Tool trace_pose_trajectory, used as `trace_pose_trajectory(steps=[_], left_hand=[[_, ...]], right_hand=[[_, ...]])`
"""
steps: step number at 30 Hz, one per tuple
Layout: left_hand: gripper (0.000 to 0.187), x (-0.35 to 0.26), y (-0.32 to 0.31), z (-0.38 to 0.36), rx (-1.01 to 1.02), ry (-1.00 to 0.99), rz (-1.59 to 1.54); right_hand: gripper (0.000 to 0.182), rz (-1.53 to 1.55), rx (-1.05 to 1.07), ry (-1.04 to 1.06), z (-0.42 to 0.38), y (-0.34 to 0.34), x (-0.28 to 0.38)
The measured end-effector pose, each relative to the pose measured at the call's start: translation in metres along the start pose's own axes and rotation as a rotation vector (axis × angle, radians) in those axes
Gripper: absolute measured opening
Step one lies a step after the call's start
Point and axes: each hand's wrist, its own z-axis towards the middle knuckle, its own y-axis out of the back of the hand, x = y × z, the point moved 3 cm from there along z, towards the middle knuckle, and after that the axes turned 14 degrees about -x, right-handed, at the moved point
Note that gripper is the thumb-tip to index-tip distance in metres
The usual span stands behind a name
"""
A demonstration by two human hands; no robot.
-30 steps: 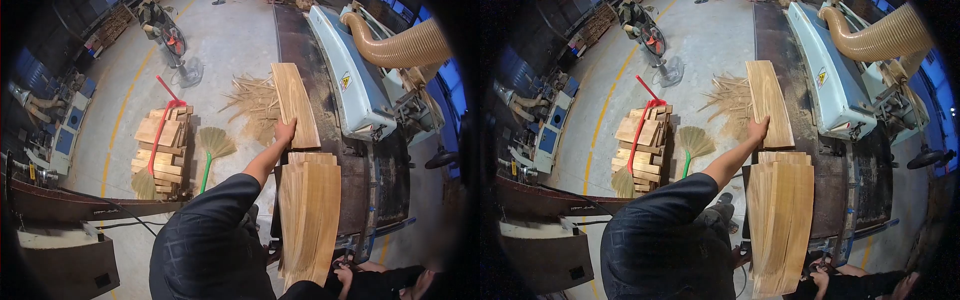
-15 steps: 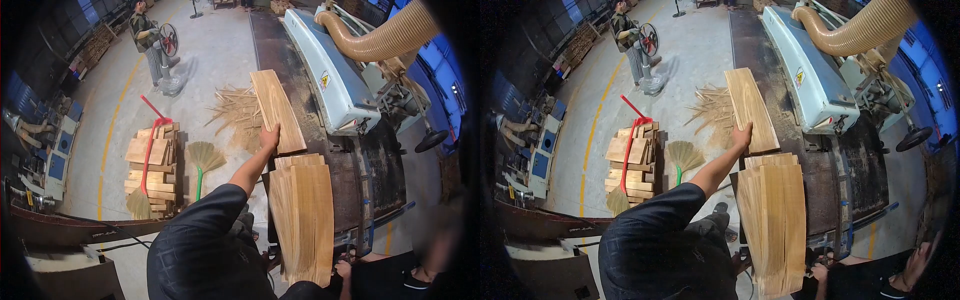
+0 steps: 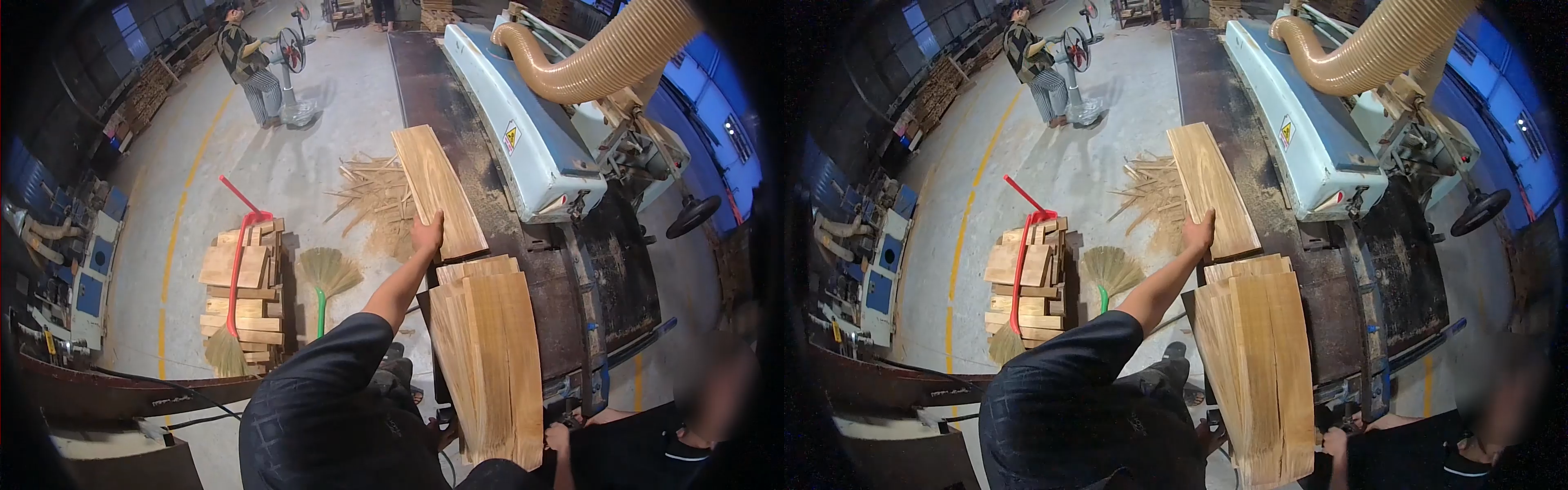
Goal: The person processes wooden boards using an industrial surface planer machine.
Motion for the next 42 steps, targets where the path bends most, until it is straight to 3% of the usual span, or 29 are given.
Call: trace_pose_trajectory(steps=[2, 3, 6, 11, 14, 18, 21, 24, 26, 31, 33, 35, 36, 37, 42], left_hand=[[0.082, 0.000, -0.002, 0.000, 0.018, 0.020, -0.001], [0.082, -0.001, -0.001, 0.000, 0.013, 0.013, -0.004], [0.082, 0.003, -0.004, 0.002, 0.025, 0.017, -0.004], [0.082, 0.003, -0.004, 0.003, 0.017, -0.010, -0.014], [0.081, 0.002, -0.005, 0.000, 0.013, 0.011, -0.014], [0.082, -0.009, 0.007, -0.007, 0.026, -0.001, -0.023], [0.083, -0.007, 0.006, -0.006, -0.003, 0.016, 0.004], [0.085, -0.001, 0.000, -0.002, 0.038, 0.017, -0.008], [0.088, -0.001, 0.001, -0.003, 0.023, -0.001, -0.022], [0.088, 0.001, -0.002, -0.001, 0.024, -0.019, -0.007], [0.070, -0.004, 0.002, -0.004, -0.057, -0.054, -0.022], [0.079, -0.001, 0.000, -0.001, -0.015, -0.033, -0.016], [0.088, 0.000, -0.001, 0.000, 0.027, -0.011, -0.008], [0.088, 0.000, -0.002, 0.000, 0.027, -0.009, -0.007], [0.087, 0.002, -0.004, 0.002, 0.004, -0.028, -0.017]], right_hand=[[0.006, -0.190, -0.077, 0.204, -0.002, 0.021, 0.005], [0.005, -0.122, -0.033, 0.145, -0.001, 0.017, -0.002], [0.026, 0.326, 0.085, -0.281, -0.020, -0.049, -0.064], [0.011, -0.201, -0.102, -0.664, 0.003, -0.049, -0.017], [0.008, -0.067, -0.106, -0.518, -0.008, -0.058, -0.029], [0.017, 0.072, -0.124, 0.089, -0.021, -0.067, -0.068], [0.017, 0.358, -0.022, -0.292, -0.026, -0.059, -0.067], [0.017, 1.302, -0.066, -0.986, -0.026, -0.075, -0.057], [0.017, 1.614, -0.099, -1.167, -0.024, -0.086, -0.040], [0.018, 2.088, -0.235, -1.277, -0.023, -0.104, -0.032], [0.019, 2.216, -0.304, -1.261, -0.029, -0.104, -0.047], [0.020, 2.339, -0.382, -1.206, -0.037, -0.119, -0.071], [0.021, 2.525, -0.586, -0.939, -0.028, -0.130, -0.064], [0.022, 2.377, -0.373, -1.229, -0.042, -0.119, -0.077], [0.033, 2.183, -0.141, -1.362, -0.031, -0.083, -0.053]])
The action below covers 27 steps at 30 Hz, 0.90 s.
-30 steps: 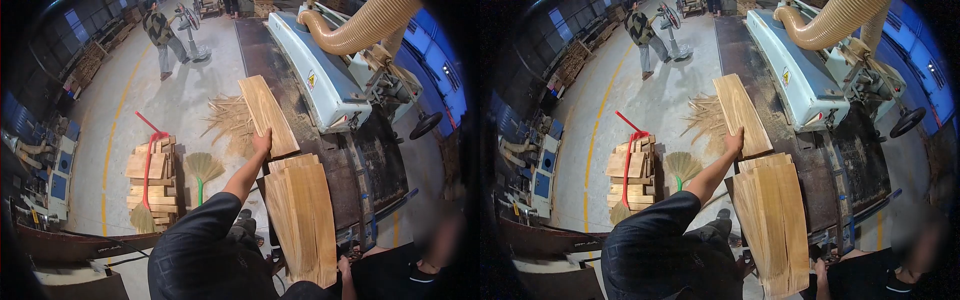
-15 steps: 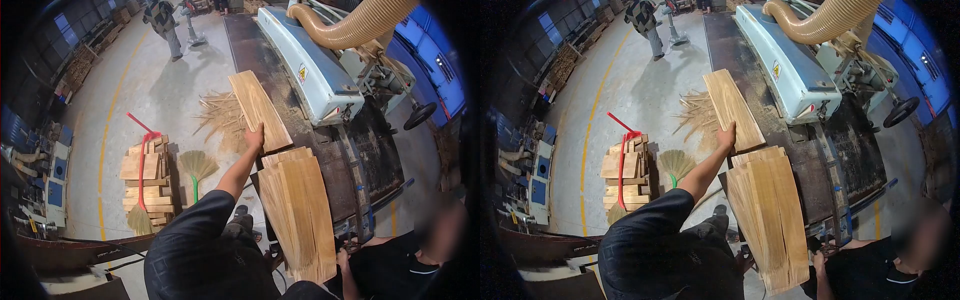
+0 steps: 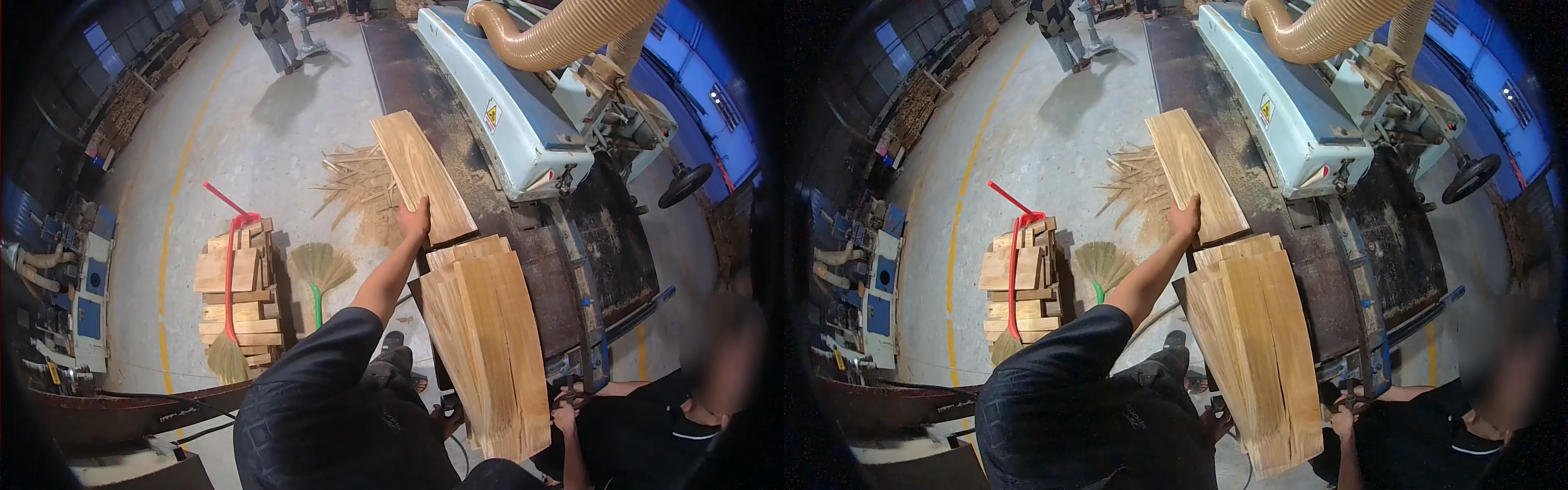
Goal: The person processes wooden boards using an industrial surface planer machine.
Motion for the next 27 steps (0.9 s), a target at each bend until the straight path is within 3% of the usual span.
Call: trace_pose_trajectory(steps=[4, 6, 7, 8, 10, 11, 12, 14, 15, 21, 27], left_hand=[[0.087, 0.003, -0.004, 0.001, -0.004, -0.008, -0.015], [0.086, -0.004, 0.003, -0.004, 0.030, 0.003, -0.020], [0.085, -0.001, 0.001, -0.001, 0.032, 0.010, -0.021], [0.085, 0.000, 0.000, -0.001, 0.034, 0.011, -0.018], [0.085, 0.000, 0.000, -0.001, 0.011, -0.012, -0.046], [0.085, 0.001, -0.002, 0.001, 0.011, -0.011, -0.046], [0.085, 0.004, -0.004, 0.003, 0.013, -0.013, -0.043], [0.086, 0.009, -0.008, 0.006, 0.013, -0.015, -0.038], [0.087, 0.009, -0.008, 0.007, 0.010, -0.014, -0.040], [0.089, 0.010, -0.010, 0.007, -0.004, -0.011, -0.038], [0.088, 0.008, -0.008, 0.007, 0.044, 0.013, -0.018]], right_hand=[[0.042, -0.212, -0.056, -0.088, -0.022, -0.011, 0.012], [0.039, 0.299, -0.067, -0.557, -0.047, -0.034, 0.016], [0.034, 0.676, 0.024, -0.603, -0.051, -0.041, 0.016], [0.034, 0.679, 0.022, -0.604, -0.054, -0.049, 0.014], [0.028, 1.178, -0.171, -0.576, -0.058, -0.063, 0.008], [0.026, 1.246, -0.032, -0.733, -0.065, -0.069, -0.005], [0.026, 1.246, -0.033, -0.732, -0.063, -0.073, -0.015], [0.032, 0.995, -0.305, 0.074, -0.045, -0.069, -0.016], [0.033, 1.301, -0.139, -0.486, 0.004, -0.016, 0.001], [0.031, 0.990, -0.062, -0.563, -0.032, -0.030, 0.035], [0.028, 0.553, 0.008, -0.398, -0.030, -0.014, 0.026]])
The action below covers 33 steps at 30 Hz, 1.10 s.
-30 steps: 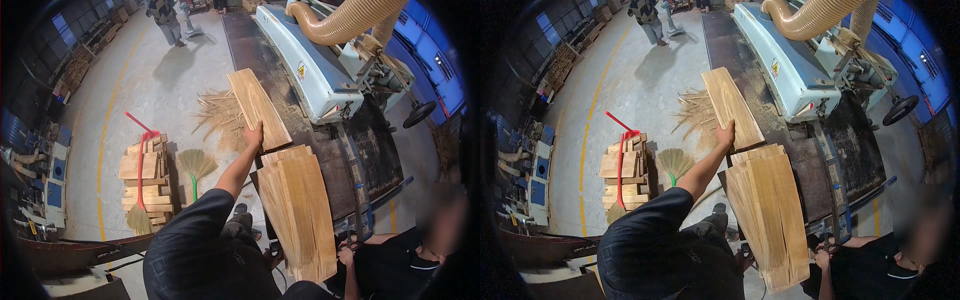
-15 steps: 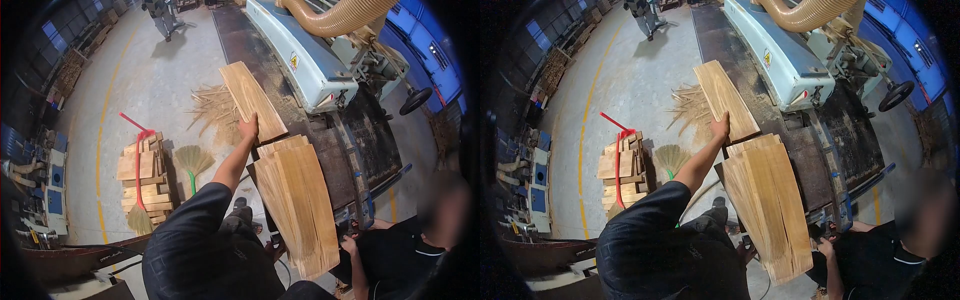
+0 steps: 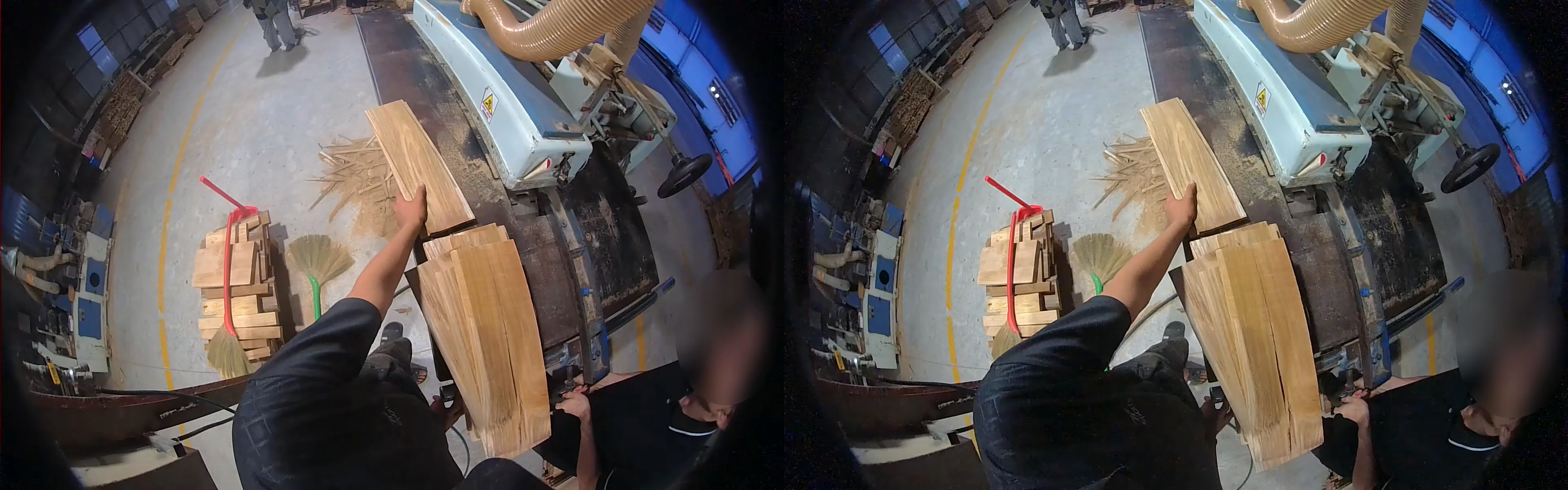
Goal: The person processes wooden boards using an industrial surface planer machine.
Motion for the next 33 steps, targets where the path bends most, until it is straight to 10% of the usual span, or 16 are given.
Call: trace_pose_trajectory(steps=[10, 21, 30, 32, 33], left_hand=[[0.088, 0.000, 0.001, -0.001, -0.005, -0.009, -0.037], [0.089, -0.002, 0.004, -0.003, 0.002, 0.007, -0.007], [0.092, -0.001, 0.003, -0.002, -0.019, -0.016, 0.000], [0.092, -0.002, 0.004, -0.002, -0.027, -0.022, 0.003], [0.092, -0.003, 0.004, -0.003, -0.028, -0.013, 0.014]], right_hand=[[0.023, -0.320, -0.021, 0.267, 0.020, 0.034, -0.015], [0.021, 0.790, 0.156, -0.620, 0.023, 0.018, 0.009], [0.026, 0.816, -0.003, -0.487, 0.046, 0.037, 0.036], [0.028, -0.557, 0.041, 0.203, 0.044, 0.038, 0.036], [0.028, -0.557, 0.041, 0.202, 0.035, 0.031, 0.020]])
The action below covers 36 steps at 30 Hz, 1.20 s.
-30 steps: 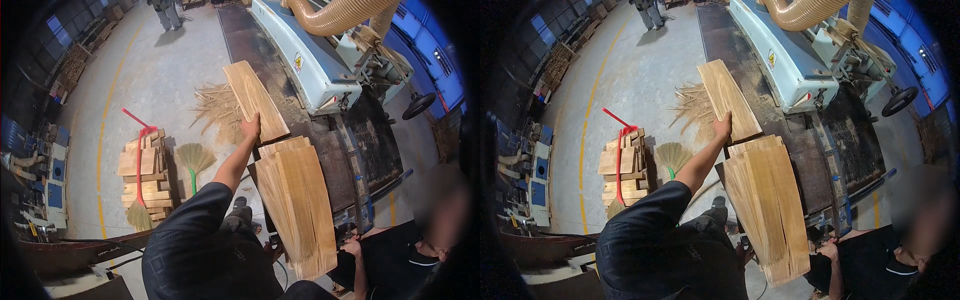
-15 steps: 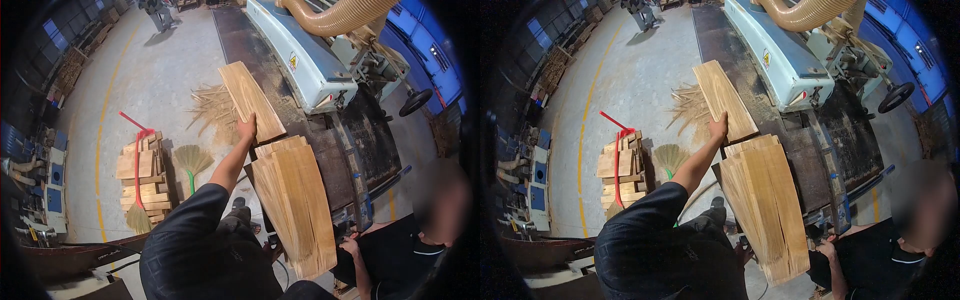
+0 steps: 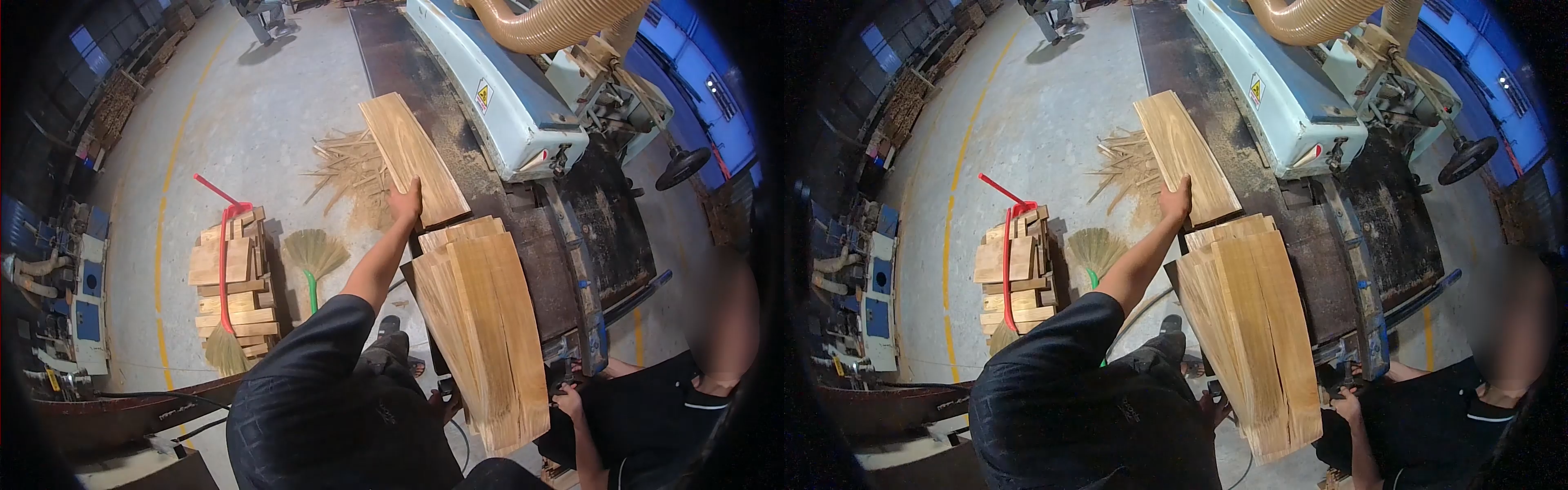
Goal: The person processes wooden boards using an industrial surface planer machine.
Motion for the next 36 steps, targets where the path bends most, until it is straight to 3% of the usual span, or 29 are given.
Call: trace_pose_trajectory(steps=[2, 3, 5, 7, 8, 9, 11, 12, 13, 17, 19, 20, 22, 24, 25, 28, 30, 33, 35, 36], left_hand=[[0.091, 0.003, -0.002, 0.001, 0.000, 0.009, 0.011], [0.091, 0.006, -0.005, 0.003, 0.004, 0.009, -0.018], [0.090, 0.005, -0.006, 0.003, 0.012, 0.008, -0.047], [0.088, 0.002, -0.002, 0.000, -0.006, -0.023, -0.060], [0.088, 0.002, -0.003, 0.001, -0.004, -0.025, -0.060], [0.088, 0.004, -0.005, 0.002, -0.004, -0.019, -0.072], [0.087, 0.005, -0.005, 0.002, -0.004, -0.014, -0.083], [0.086, 0.003, -0.004, 0.001, 0.005, -0.001, -0.071], [0.086, 0.002, -0.003, 0.000, 0.013, 0.013, -0.058], [0.085, 0.002, 0.000, 0.001, -0.004, 0.005, -0.035], [0.085, 0.002, 0.003, -0.001, -0.003, 0.009, -0.051], [0.085, 0.000, 0.004, -0.003, 0.002, 0.009, -0.060], [0.086, -0.005, 0.002, -0.004, 0.014, -0.001, -0.075], [0.087, 0.002, -0.006, 0.003, 0.009, -0.039, -0.078], [0.087, 0.007, -0.009, 0.006, 0.002, -0.017, -0.055], [0.088, 0.019, -0.020, 0.013, 0.003, 0.004, -0.059], [0.089, 0.017, -0.020, 0.014, -0.003, 0.006, -0.090], [0.089, 0.006, -0.007, 0.006, -0.004, -0.006, -0.037], [0.088, 0.005, -0.007, 0.005, -0.004, -0.001, 0.007], [0.088, 0.006, -0.005, 0.005, -0.006, 0.000, 0.006]], right_hand=[[0.035, 0.367, 0.154, -0.170, -0.031, -0.034, -0.013], [0.035, 0.367, 0.155, -0.169, -0.042, -0.050, -0.017], [0.045, -0.230, -0.118, 0.035, -0.056, -0.064, -0.021], [0.053, -0.294, -0.049, -0.130, -0.068, -0.079, -0.022], [0.047, -0.329, -0.060, 0.056, -0.050, -0.099, -0.045], [0.043, -0.392, -0.158, 0.421, -0.015, -0.134, -0.099], [0.044, -0.779, -0.716, 1.288, 0.034, -0.250, -0.257], [0.049, -0.794, -0.946, 1.525, 0.050, -0.295, -0.330], [0.055, -0.756, -1.052, 1.654, 0.058, -0.323, -0.384], [0.051, -0.941, -1.007, 1.775, 0.060, -0.323, -0.385], [0.038, -1.144, -0.980, 2.091, 0.058, -0.322, -0.385], [0.031, -1.144, -0.976, 1.793, 0.076, -0.309, -0.386], [0.025, -1.051, -0.876, 1.780, 0.042, -0.333, -0.387], [0.050, -1.050, -0.944, 1.942, 0.030, -0.343, -0.382], [0.055, -0.979, -0.952, 1.883, 0.031, -0.347, -0.387], [0.070, -0.482, -0.755, 1.169, 0.032, -0.343, -0.379], [0.056, -0.442, -0.534, 0.955, -0.009, -0.271, -0.283], [0.048, 0.046, -0.099, 0.136, -0.149, -0.168, -0.127], [0.054, 0.257, 0.007, -0.089, -0.211, -0.168, -0.112], [0.054, 0.282, 0.112, 0.056, -0.220, -0.165, -0.124]])
